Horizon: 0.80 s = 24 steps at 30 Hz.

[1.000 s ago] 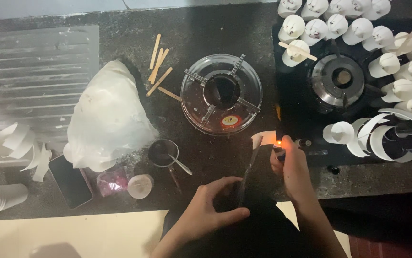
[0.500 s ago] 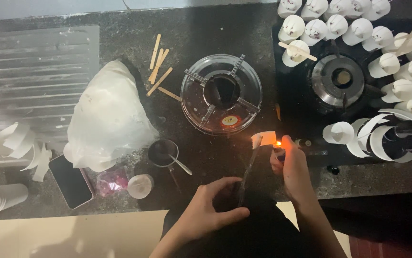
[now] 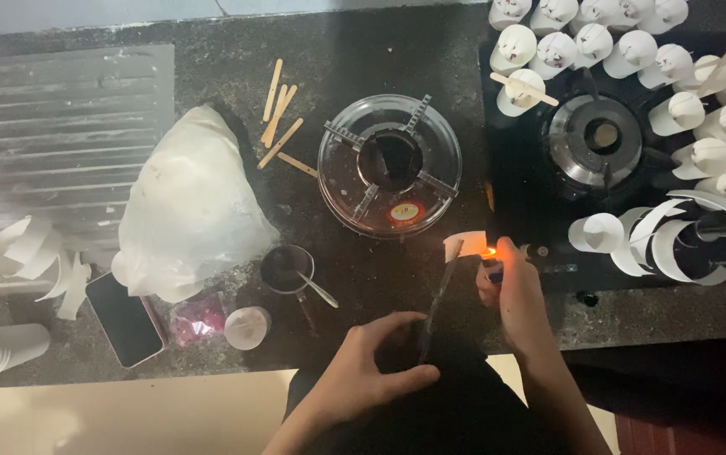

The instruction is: Melting wax flakes in a small ladle over a gas burner to prepare for candle making

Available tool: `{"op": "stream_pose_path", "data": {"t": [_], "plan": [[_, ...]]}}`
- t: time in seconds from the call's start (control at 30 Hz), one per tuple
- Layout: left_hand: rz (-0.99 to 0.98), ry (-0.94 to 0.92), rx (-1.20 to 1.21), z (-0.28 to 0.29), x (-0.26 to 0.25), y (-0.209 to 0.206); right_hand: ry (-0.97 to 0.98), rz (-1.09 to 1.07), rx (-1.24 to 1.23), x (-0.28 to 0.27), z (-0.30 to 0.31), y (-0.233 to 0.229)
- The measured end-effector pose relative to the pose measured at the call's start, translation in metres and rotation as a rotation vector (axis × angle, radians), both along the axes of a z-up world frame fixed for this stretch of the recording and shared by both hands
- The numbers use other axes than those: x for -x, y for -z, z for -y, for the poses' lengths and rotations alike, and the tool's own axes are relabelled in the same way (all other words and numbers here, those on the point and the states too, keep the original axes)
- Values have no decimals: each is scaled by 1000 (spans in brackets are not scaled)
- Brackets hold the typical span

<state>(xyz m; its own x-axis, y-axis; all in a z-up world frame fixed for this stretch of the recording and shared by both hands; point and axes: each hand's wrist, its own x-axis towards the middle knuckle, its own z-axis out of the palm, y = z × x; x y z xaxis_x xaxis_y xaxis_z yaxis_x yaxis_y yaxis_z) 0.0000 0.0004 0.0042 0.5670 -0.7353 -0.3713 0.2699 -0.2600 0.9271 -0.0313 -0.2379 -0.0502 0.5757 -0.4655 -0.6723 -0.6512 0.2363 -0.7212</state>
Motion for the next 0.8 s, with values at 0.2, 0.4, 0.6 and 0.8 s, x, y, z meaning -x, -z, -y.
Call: {"op": "stream_pose_path", "data": {"t": [0.2,0.4,0.6,0.8], "plan": [[-29,-6,-29,0,0,0,9,-18,-17,-5,-8,-24],[-45,-21,11,1,3,4,58,52,-48,-5,-9,-18],[44,-3,-64,0,0,-1,59,83,-40,-1,-3,-1],[7,-9,-98,1,0,-3,18,140,-10,-1,-8,-14]]}}
